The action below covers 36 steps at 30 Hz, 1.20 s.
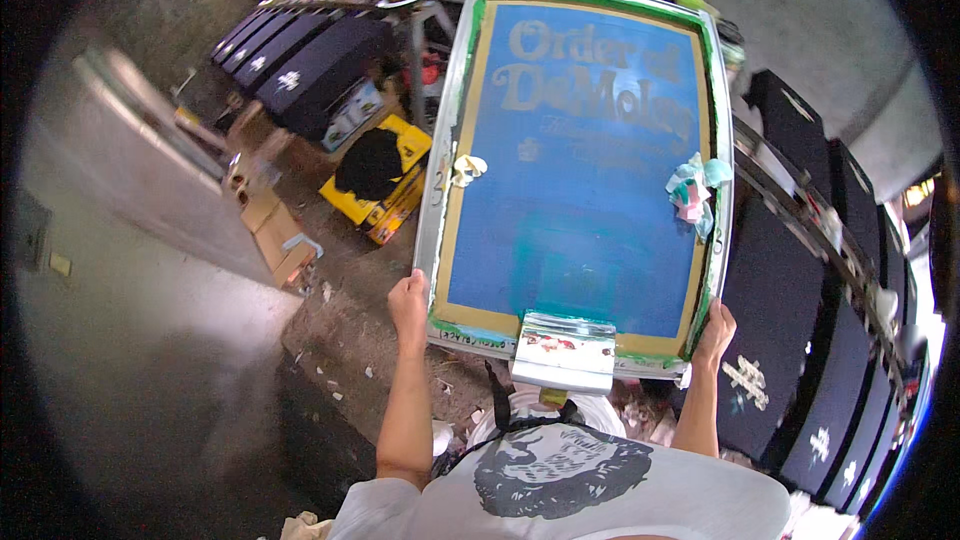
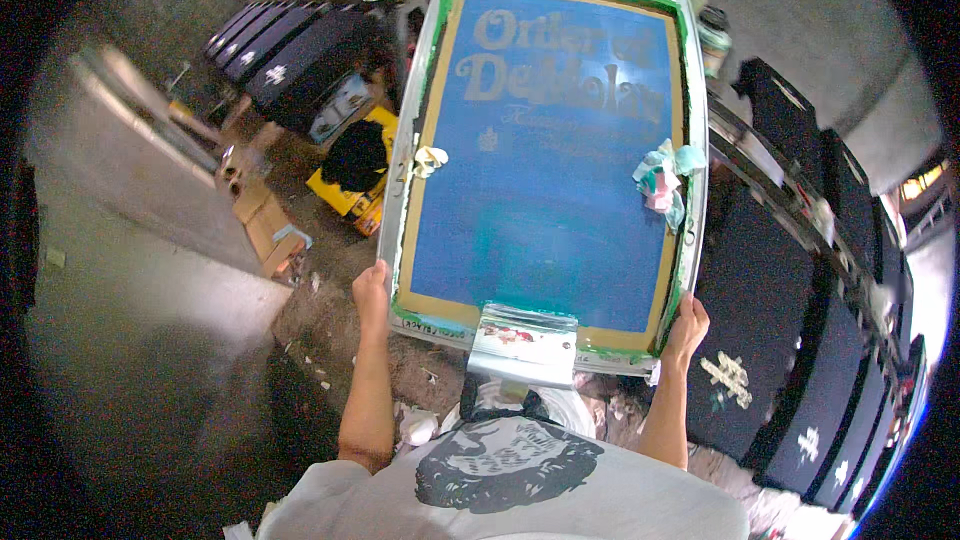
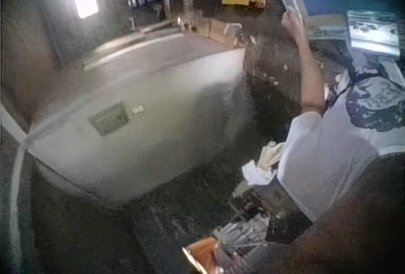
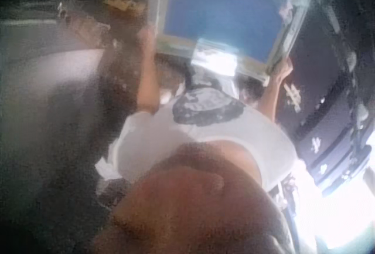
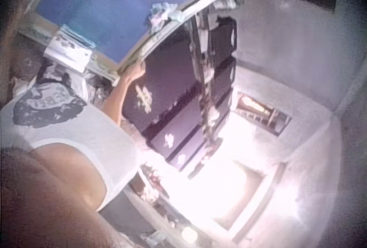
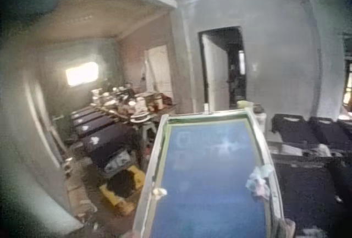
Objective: The person uses a heat gun to dry printed designs on several black t-shirts laid out on a rack. Then the person uses a screen printing frame with a squeegee to apply green ink onto the shirts, repeating the process across multiple garments.
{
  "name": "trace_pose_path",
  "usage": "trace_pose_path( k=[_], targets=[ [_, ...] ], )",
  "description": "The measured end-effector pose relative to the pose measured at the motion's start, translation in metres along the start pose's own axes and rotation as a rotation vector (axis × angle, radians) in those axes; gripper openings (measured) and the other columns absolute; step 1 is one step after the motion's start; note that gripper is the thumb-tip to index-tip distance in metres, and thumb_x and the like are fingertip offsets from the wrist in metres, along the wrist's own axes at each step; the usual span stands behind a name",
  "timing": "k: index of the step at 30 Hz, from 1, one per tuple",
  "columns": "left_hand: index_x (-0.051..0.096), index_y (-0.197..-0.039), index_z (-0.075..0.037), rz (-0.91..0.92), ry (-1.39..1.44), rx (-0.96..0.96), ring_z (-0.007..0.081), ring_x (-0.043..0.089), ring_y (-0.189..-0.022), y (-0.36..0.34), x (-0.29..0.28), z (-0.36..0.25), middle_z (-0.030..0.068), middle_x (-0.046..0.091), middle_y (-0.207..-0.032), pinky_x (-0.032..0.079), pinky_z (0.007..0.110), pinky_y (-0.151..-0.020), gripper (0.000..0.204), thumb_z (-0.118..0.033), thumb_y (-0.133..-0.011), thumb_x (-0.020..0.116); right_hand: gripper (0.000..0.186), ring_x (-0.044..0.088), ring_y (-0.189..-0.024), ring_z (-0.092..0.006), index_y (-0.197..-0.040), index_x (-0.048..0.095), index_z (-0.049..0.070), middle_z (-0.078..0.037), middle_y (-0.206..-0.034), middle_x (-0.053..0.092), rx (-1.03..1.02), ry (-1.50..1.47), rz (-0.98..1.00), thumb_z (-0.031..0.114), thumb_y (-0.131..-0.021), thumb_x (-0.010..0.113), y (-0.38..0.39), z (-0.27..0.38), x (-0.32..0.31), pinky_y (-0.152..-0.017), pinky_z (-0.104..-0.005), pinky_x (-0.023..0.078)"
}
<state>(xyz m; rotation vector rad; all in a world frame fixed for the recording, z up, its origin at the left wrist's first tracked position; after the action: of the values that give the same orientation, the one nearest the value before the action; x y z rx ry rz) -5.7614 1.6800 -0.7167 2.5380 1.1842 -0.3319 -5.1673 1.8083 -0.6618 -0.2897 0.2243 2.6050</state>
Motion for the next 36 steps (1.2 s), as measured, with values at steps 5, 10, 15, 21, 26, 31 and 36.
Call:
trace_pose_path(
  k=[5,10,15,21,26,31,36],
  targets=[
    [0.070,-0.084,0.007,-0.122,0.058,-0.105,0.0124,0.052,-0.069,-0.097,-0.242,0.150,0.0024,0.062,-0.071,0.044,0.035,-0.065,0.046,-0.035,-0.102,0.063,0.035,0.039,-0.064,-0.0074,-0.081,0.065,-0.003,0.004,-0.068,0.049,-0.003,0.039,0.161,0.024,-0.102,0.059,0.197,-0.056,0.193,-0.058,-0.0310,0.031],
    [0.069,-0.083,0.006,-0.056,0.022,-0.079,0.0118,0.050,-0.069,-0.141,-0.551,0.272,0.0014,0.060,-0.071,0.043,0.033,-0.066,0.044,-0.033,-0.103,0.062,0.034,0.039,-0.065,-0.0092,-0.078,0.062,-0.004,0.003,-0.068,0.049,-0.010,0.089,0.173,0.022,-0.100,0.059,0.509,-0.099,0.297,-0.058,-0.0329,0.031],
    [0.067,-0.081,0.005,-0.115,0.095,-0.098,0.0116,0.049,-0.070,-0.142,-0.807,0.348,0.0019,0.059,-0.073,0.042,0.034,-0.065,0.044,-0.032,-0.103,0.061,0.034,0.040,-0.066,-0.0100,-0.078,0.061,-0.005,0.002,-0.068,0.049,-0.053,0.122,0.201,0.022,-0.099,0.060,0.762,-0.115,0.359,-0.060,-0.0347,0.032],
    [0.067,-0.082,0.006,-0.111,0.123,-0.119,0.0121,0.049,-0.069,-0.157,-0.912,0.397,0.0023,0.059,-0.073,0.043,0.034,-0.064,0.044,-0.032,-0.103,0.060,0.034,0.037,-0.067,-0.0104,-0.074,0.055,-0.003,0.002,-0.067,0.045,-0.098,0.086,0.267,0.021,-0.097,0.061,0.855,-0.105,0.399,-0.060,-0.0348,0.031],
    [0.066,-0.082,0.008,-0.147,0.120,-0.090,0.0139,0.050,-0.069,-0.186,-0.931,0.402,0.0033,0.059,-0.071,0.043,0.037,-0.065,0.046,-0.033,-0.103,0.059,0.036,0.037,-0.065,-0.0106,-0.069,0.049,-0.001,0.002,-0.065,0.042,-0.069,0.071,0.258,0.021,-0.095,0.061,0.863,-0.100,0.432,-0.059,-0.0350,0.029],
    [0.066,-0.083,0.009,-0.170,-0.034,-0.088,0.0168,0.051,-0.068,-0.212,-0.958,0.380,0.0075,0.059,-0.069,0.044,0.040,-0.066,0.049,-0.036,-0.101,0.060,0.038,0.035,-0.063,-0.0092,-0.068,0.050,0.001,0.004,-0.064,0.041,0.002,0.044,0.298,0.023,-0.096,0.062,0.864,-0.105,0.473,-0.057,-0.0341,0.026],
    [0.063,-0.082,0.011,-0.194,-0.162,-0.054,0.0185,0.047,-0.067,-0.219,-0.985,0.353,0.0095,0.058,-0.066,0.043,0.042,-0.065,0.052,-0.037,-0.101,0.060,0.036,0.036,-0.063,-0.0083,-0.069,0.054,0.001,0.005,-0.065,0.043,-0.023,0.056,0.320,0.022,-0.097,0.062,0.879,-0.098,0.492,-0.057,-0.0335,0.026]
  ],
)
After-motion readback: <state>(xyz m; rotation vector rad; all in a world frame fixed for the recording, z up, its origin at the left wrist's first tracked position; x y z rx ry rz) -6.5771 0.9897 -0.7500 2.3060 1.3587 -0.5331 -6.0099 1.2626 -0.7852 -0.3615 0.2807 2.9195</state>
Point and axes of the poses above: each hand's wrist, its own y-axis away from the middle knuckle, its own x-axis out of the palm, z = x × y, the point moved 6 cm from there along -y, towards the middle knuckle
